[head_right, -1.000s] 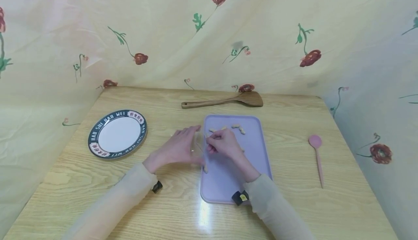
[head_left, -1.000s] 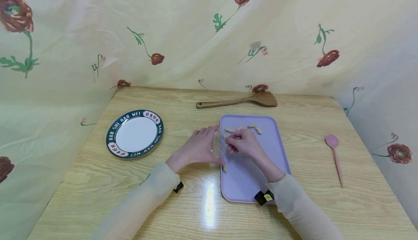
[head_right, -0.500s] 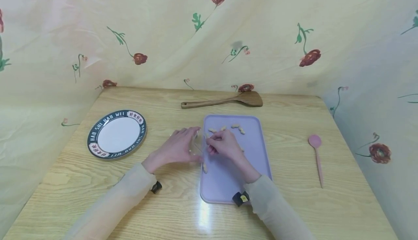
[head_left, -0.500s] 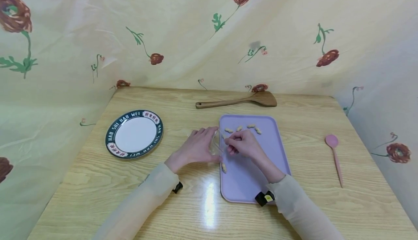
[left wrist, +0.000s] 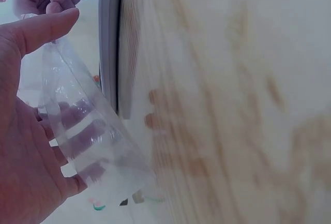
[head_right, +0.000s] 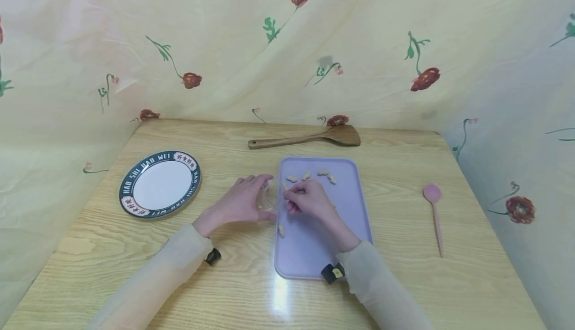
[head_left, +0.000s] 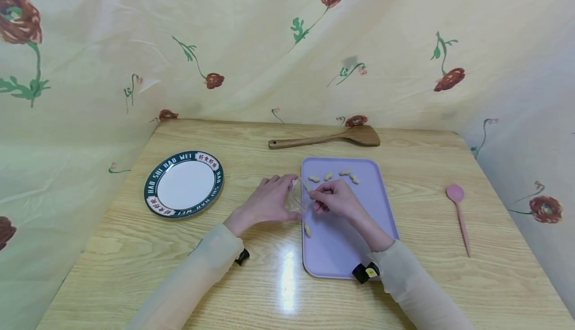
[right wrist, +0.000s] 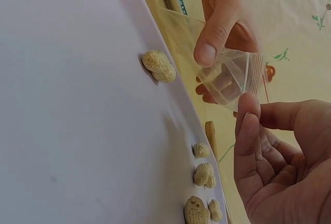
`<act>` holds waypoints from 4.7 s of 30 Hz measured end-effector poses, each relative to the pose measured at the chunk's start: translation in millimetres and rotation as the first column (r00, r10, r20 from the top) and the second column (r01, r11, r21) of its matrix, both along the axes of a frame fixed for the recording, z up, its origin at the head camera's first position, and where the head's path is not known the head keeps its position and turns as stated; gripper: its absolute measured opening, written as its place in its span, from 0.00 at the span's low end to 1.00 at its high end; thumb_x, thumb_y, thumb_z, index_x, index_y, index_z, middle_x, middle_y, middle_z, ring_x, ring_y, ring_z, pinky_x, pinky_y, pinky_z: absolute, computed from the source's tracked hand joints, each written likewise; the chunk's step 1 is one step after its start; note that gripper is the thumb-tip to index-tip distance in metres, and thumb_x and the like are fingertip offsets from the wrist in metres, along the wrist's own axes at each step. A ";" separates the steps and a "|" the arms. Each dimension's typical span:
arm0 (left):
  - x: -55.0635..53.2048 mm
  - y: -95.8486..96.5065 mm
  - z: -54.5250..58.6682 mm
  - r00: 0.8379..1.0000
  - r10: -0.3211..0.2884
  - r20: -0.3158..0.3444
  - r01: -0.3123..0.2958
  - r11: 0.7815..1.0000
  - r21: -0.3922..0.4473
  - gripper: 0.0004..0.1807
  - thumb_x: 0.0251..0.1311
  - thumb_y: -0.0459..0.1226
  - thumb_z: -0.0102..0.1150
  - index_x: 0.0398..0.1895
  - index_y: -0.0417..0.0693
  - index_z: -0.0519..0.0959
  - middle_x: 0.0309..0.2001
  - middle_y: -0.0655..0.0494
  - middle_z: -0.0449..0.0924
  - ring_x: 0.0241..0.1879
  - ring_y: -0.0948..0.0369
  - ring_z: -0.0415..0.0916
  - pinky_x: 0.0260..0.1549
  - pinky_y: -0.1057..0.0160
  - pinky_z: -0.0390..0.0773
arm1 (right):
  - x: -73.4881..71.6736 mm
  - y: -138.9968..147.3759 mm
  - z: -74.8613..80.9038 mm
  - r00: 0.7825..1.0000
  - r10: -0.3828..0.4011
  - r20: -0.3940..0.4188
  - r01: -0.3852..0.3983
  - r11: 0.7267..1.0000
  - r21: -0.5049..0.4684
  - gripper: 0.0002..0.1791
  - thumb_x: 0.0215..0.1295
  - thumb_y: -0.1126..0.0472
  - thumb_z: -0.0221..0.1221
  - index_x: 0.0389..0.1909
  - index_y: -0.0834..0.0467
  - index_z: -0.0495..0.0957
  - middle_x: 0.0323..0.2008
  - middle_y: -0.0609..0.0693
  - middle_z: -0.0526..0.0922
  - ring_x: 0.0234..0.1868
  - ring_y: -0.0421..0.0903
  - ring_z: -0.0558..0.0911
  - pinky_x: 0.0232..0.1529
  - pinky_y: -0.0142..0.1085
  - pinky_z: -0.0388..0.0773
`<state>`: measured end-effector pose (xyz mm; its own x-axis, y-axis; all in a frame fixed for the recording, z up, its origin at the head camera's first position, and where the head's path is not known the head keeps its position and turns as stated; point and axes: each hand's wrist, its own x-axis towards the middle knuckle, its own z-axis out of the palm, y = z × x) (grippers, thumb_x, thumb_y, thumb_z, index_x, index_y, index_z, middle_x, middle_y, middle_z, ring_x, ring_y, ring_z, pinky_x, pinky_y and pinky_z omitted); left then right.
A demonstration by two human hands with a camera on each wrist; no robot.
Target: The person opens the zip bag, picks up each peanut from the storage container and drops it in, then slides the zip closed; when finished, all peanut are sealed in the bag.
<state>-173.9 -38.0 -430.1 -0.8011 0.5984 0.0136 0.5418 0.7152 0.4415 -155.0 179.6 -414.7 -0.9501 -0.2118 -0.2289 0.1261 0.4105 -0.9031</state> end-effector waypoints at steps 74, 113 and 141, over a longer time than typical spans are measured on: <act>-0.9 -6.7 3.4 1.000 -0.006 0.029 0.007 0.999 -0.040 0.49 0.49 0.59 0.72 0.72 0.52 0.63 0.54 0.59 0.76 0.59 0.54 0.70 0.61 0.46 0.64 | -45.8 93.1 1.0 0.940 0.167 -0.297 -0.010 0.885 0.466 0.12 0.60 0.67 0.68 0.43 0.68 0.81 0.31 0.55 0.81 0.33 0.49 0.76 0.35 0.40 0.72; -0.5 -3.4 -1.0 0.999 -0.001 0.043 0.003 0.999 -0.052 0.50 0.47 0.59 0.73 0.72 0.52 0.64 0.61 0.55 0.75 0.59 0.54 0.70 0.60 0.45 0.66 | -5.2 1.0 12.4 0.875 0.326 -0.357 -0.206 0.920 0.334 0.11 0.57 0.70 0.70 0.41 0.66 0.82 0.28 0.47 0.79 0.30 0.42 0.75 0.32 0.32 0.73; 0.7 -4.4 -0.3 0.998 0.006 0.062 -0.003 0.998 -0.057 0.48 0.49 0.59 0.71 0.72 0.53 0.64 0.57 0.55 0.76 0.59 0.53 0.71 0.59 0.45 0.66 | -1.5 -5.6 10.2 0.881 0.321 -0.346 -0.225 0.930 0.292 0.13 0.57 0.68 0.70 0.42 0.67 0.81 0.27 0.47 0.79 0.29 0.42 0.76 0.31 0.32 0.74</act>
<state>-173.2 -42.4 -430.4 -0.8021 0.5930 -0.0708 0.5110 0.7428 0.4327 -156.5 174.1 -404.6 -0.8850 -0.4614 0.0630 -0.3564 0.5840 -0.7293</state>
